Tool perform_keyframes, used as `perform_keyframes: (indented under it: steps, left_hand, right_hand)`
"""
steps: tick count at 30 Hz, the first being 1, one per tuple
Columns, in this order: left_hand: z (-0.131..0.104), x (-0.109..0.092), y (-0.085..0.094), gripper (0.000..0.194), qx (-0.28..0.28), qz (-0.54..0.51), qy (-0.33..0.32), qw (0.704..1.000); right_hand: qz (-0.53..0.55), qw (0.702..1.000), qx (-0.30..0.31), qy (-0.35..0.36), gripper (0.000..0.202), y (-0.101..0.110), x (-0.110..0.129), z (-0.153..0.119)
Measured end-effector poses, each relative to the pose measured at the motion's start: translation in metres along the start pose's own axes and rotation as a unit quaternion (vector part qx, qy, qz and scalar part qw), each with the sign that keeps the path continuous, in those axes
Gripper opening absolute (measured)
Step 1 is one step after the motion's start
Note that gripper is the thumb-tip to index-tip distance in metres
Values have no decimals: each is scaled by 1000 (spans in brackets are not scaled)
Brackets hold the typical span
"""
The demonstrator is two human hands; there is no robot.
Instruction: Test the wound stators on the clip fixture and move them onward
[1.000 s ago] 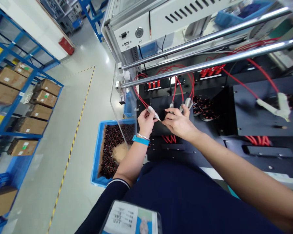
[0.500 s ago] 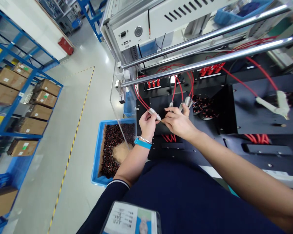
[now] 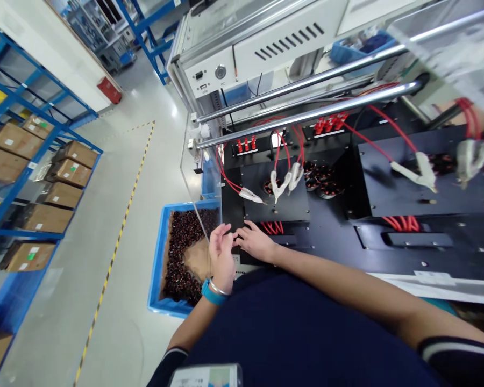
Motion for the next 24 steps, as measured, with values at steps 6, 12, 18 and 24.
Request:
perform_keyframes:
  steps: [6, 12, 18, 24]
  left_hand:
    - [-9, -17, 1, 30, 22, 43, -67, 997]
    - [-8, -23, -46, 23, 92, 23, -124, 988]
    - [-65, -5, -152, 33, 363, 104, -98, 921]
    - [-133, 11, -212, 34, 406, 177, -122, 888]
  right_hand:
    - [79, 995, 5, -68, 16, 46, -4, -60]
    - [307, 900, -174, -255, 26, 113, -32, -271]
    - [60, 684, -371, -626, 56, 57, -130, -494]
    - [-56, 590, -430, -681, 39, 29, -200, -593]
Point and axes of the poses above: each hand's wrist, its own z-axis towards the middle knuckle, its own y-axis out of the back of the hand, x = y × z, the point moved 4 cm from there along z, towards the middle knuckle, and after that the axes turned 8 degrees about -y, right-handed, at the moved point
